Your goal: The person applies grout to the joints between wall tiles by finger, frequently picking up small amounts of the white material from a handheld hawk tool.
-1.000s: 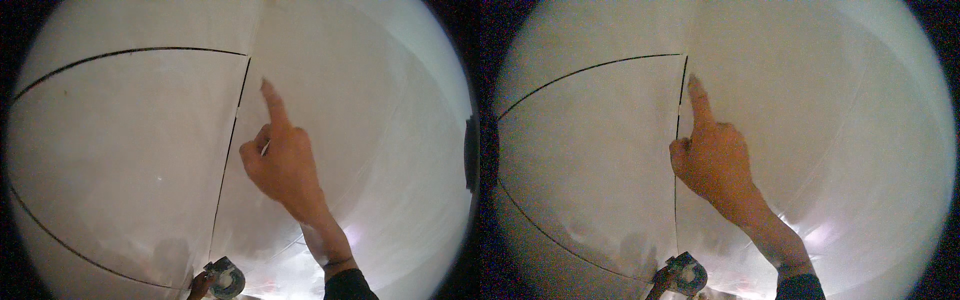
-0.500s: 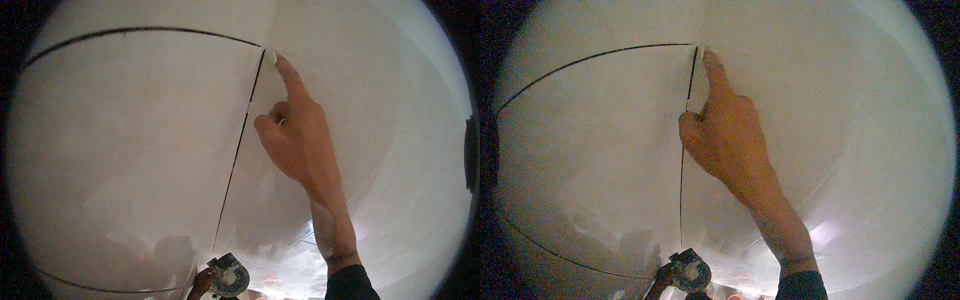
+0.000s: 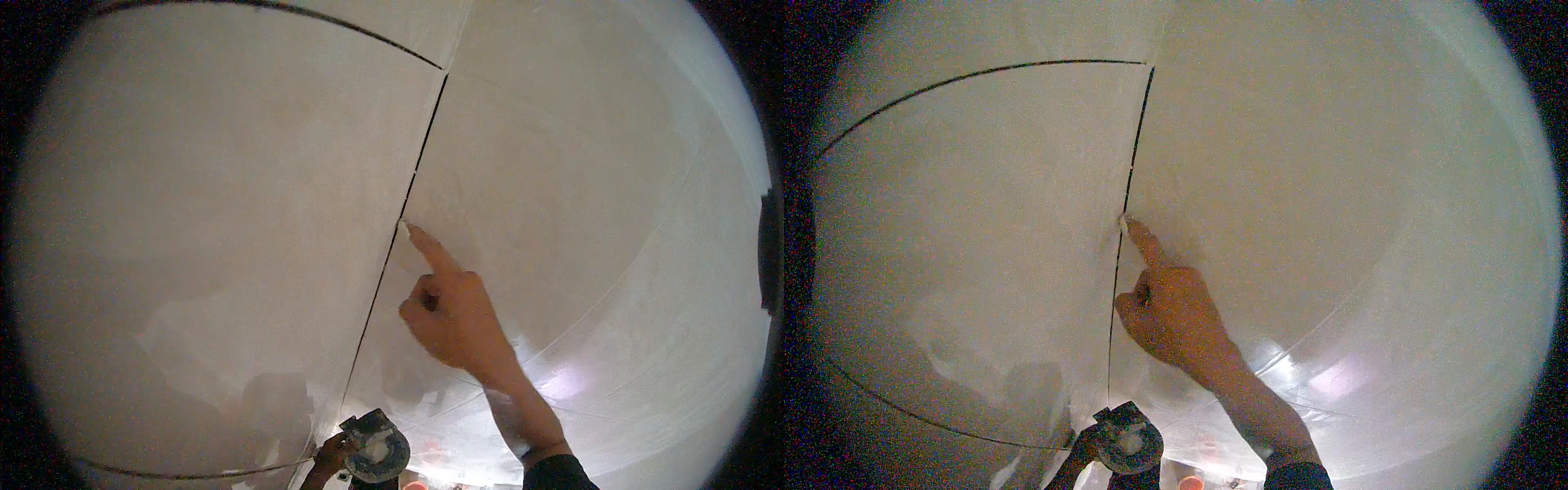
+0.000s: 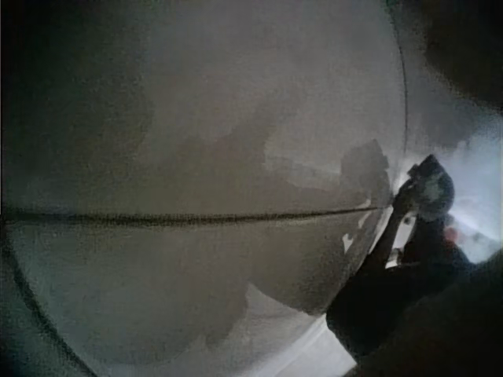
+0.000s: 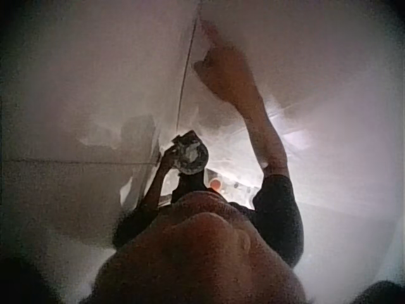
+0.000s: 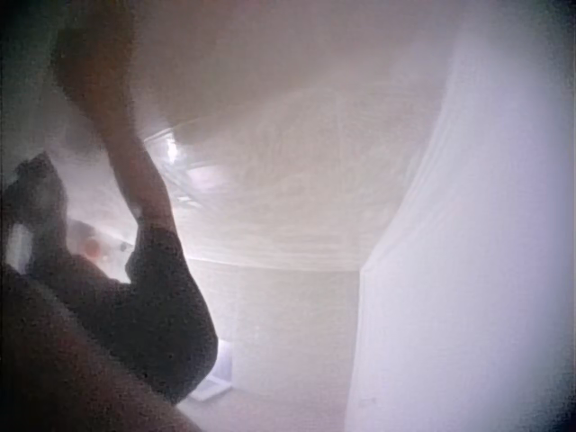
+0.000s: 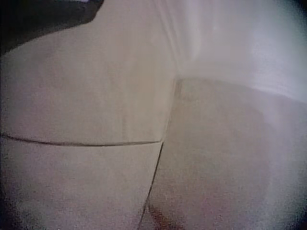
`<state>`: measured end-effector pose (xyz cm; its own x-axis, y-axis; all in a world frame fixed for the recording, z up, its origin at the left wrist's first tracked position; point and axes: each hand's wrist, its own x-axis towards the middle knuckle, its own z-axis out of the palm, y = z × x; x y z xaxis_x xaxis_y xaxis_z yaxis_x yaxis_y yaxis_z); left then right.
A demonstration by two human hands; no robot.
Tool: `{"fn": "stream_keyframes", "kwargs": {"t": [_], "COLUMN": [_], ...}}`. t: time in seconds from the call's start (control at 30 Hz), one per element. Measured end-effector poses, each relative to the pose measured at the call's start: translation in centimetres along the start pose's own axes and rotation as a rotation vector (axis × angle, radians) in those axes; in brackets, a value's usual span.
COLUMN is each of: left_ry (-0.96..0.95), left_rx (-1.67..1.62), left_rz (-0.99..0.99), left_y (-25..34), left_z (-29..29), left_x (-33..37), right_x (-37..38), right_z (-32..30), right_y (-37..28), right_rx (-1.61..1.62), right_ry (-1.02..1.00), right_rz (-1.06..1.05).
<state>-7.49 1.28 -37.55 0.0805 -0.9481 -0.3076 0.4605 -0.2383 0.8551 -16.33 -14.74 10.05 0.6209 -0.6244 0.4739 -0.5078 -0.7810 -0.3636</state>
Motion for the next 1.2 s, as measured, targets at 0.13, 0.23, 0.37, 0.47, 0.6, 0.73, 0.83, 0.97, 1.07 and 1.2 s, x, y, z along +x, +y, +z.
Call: {"fn": "stream_keyframes", "kwargs": {"t": [0.13,0.23,0.37,0.47,0.6,0.73,0.83,0.97,1.07,1.2], "left_ry": [0.009,-0.029,-0.024,0.003,0.04,-0.02,-0.021,-0.058,-0.041,-0.011], "left_rx": [-0.004,-0.013,-0.03,-0.017,-0.285,0.005,-0.052,-0.129,-0.106,-0.061], "left_rz": [0.014,0.022,0.056,0.175,-0.074,0.027,-0.003,0.006,0.016,-0.007], "left_y": [-0.5,-1.3,-3.6,-5.6,-4.3,-1.2,0.3,0.2,0.5,-4.5], "left_z": [-0.9,-0.4,-1.7,-2.8,-1.6,0.1,0.9,0.7,0.3,-1.1], "left_x": [-0.3,0.7,1.5,2.1,1.3,1.0,0.9,0.0,-0.7,2.5], "right_x": [2.2,5.5,6.0,3.6,2.5,4.6,4.2,3.1,1.7,2.5], "right_z": [-2.4,-4.4,-1.9,-1.0,-2.1,-2.7,-2.0,-1.5,-0.4,-0.9], "right_y": [-2.2,-3.0,-3.6,-3.2,-2.4,-2.0,-2.3,-3.5,-3.2,-3.5], "right_rx": [0.354,0.224,-0.076,-0.029,0.102,-0.009,-0.029,-0.102,-0.098,-0.054], "right_ry": [0.196,0.358,0.341,0.191,0.284,0.358,0.347,0.28,0.243,0.358], "right_rz": [-0.047,-0.127,-0.041,0.05,0.022,-0.047,-0.009,0.046,-0.001,-0.019]}}
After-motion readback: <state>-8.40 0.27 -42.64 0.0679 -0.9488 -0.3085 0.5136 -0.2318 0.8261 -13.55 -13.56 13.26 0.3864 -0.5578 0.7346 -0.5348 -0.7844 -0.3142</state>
